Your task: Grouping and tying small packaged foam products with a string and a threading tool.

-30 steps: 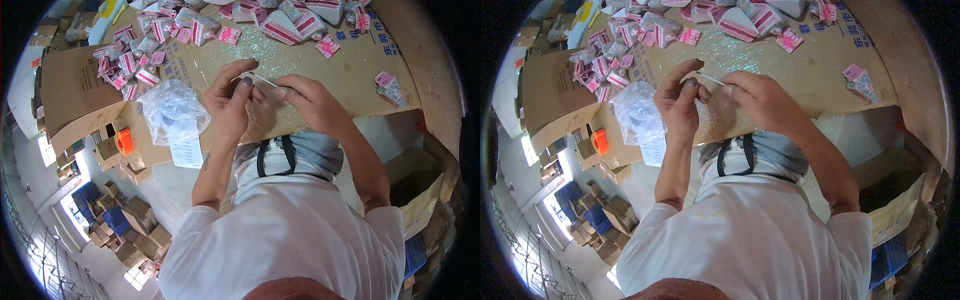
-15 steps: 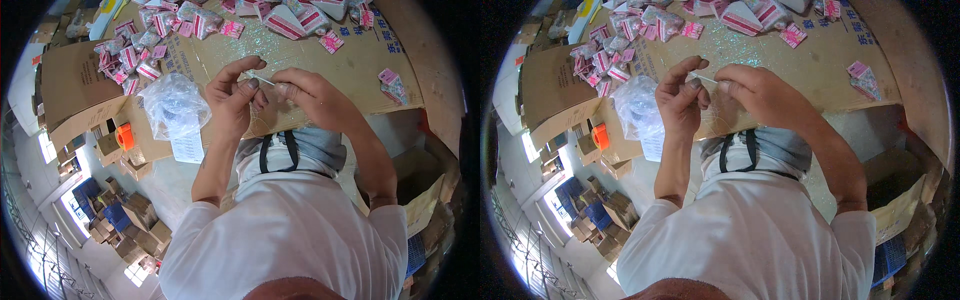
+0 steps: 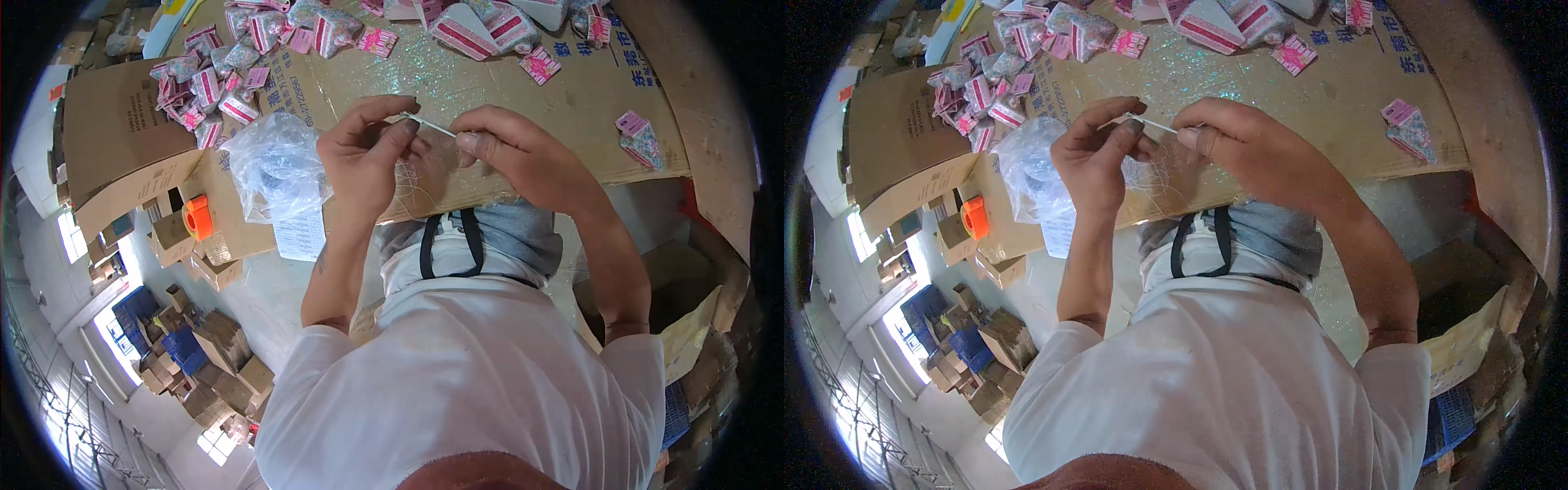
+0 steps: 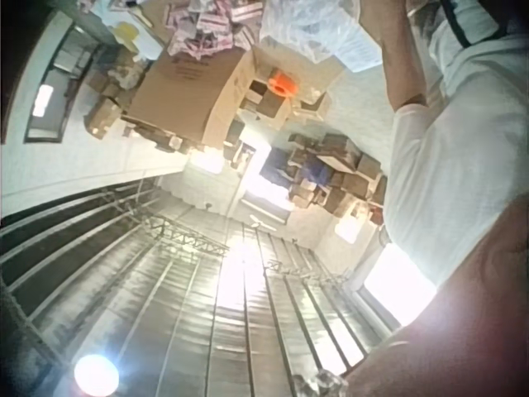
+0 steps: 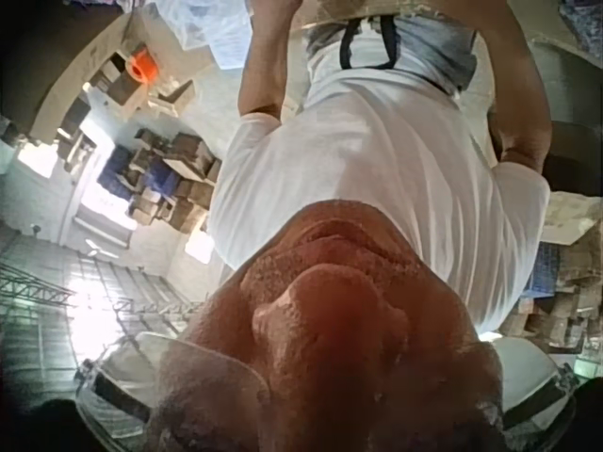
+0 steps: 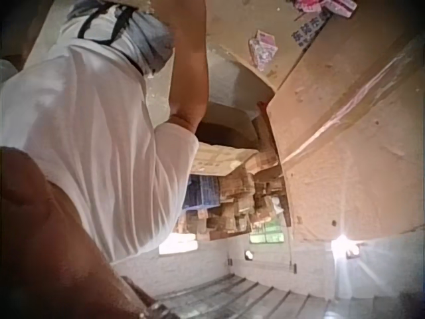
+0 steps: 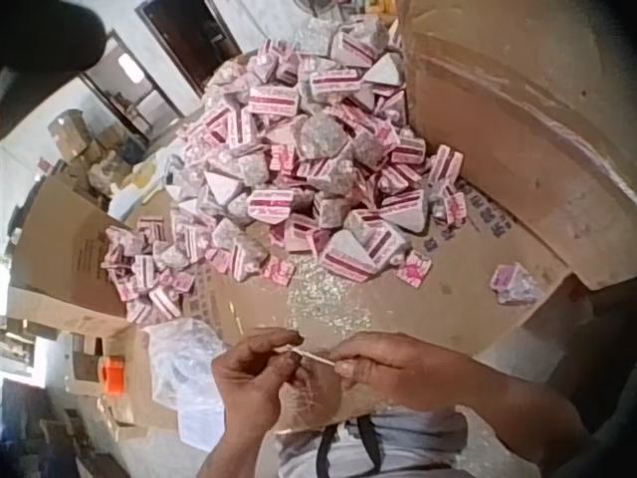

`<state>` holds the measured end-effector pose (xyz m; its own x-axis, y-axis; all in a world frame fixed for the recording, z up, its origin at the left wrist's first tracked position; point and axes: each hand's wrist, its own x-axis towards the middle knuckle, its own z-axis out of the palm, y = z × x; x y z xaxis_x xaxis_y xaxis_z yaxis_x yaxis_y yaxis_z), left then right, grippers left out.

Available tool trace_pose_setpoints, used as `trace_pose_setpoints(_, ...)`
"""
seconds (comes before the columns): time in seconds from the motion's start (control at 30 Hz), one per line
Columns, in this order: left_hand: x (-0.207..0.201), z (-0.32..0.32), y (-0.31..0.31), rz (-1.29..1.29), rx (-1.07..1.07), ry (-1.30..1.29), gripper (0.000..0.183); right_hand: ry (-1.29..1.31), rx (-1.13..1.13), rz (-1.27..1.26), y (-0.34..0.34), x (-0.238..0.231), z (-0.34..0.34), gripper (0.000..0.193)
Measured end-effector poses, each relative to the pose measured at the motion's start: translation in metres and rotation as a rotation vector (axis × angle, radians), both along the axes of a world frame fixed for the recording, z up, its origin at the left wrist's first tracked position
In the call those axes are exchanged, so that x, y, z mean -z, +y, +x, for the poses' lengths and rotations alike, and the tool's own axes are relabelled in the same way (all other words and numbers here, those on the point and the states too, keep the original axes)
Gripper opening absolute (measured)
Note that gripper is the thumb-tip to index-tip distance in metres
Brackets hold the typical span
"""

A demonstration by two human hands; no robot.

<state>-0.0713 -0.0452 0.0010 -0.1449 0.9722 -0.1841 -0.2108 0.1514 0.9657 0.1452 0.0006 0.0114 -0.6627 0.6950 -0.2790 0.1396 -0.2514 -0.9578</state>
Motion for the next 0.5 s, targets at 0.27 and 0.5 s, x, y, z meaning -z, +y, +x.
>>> trace_pose_setpoints(0.27, 0.002, -0.002, 0.004, 0.339, -0.053, 0.650, 0.017, -0.122, -0.028, 0.202, -0.002, -0.009, 0.007, 0.023)
trace_pose_setpoints(0.5, 0.003, 0.007, 0.005, 0.283, -0.132, 0.567, 0.015, -0.150, 0.021, 0.257, -0.005, -0.009, 0.010, 0.024)
